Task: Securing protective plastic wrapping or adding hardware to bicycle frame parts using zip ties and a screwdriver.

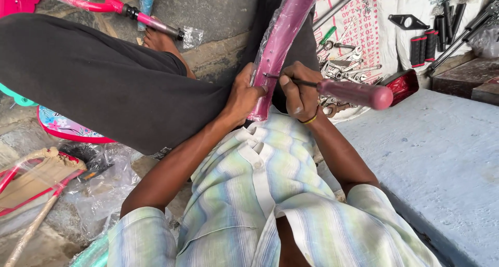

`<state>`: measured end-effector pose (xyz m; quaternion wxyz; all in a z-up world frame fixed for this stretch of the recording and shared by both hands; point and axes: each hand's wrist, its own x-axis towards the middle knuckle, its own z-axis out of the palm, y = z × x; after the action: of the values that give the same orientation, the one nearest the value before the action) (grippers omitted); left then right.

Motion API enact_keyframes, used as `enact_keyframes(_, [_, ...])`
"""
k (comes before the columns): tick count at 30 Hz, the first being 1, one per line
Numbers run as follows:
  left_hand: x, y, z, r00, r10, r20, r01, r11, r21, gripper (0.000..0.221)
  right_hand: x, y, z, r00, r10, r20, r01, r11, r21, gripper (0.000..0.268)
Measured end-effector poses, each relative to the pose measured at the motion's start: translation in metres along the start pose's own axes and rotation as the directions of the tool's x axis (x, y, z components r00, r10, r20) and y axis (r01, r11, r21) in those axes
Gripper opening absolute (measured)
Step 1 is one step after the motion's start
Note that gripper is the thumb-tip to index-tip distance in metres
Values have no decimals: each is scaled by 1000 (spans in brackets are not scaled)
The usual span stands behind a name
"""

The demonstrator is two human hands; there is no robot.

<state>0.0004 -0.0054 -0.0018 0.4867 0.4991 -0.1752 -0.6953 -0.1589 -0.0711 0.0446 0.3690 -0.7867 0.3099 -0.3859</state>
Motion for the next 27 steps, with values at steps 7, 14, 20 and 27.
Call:
enact_keyframes(7, [-2,-25,-11,985,170,21,-171,979,113,40,7,-1,-66,903,290,-318,-291,956,44,17])
enact_keyframes(14, [-16,47,-10,994,77,-80,-82,995,-58,42,-91,227,-105,754,618,-225,-509,333,-794,30])
enact_keyframes(20, [-36,107,-57,869,441,-222,-438,897,68,36,-199,302,-96,442,894,-77,-473,159,-867,46])
enact_keyframes(27, [-22,241,-42,880,386,-276,-323,913,248,37,2,251,-90,842,455,-288,-523,559,-643,24])
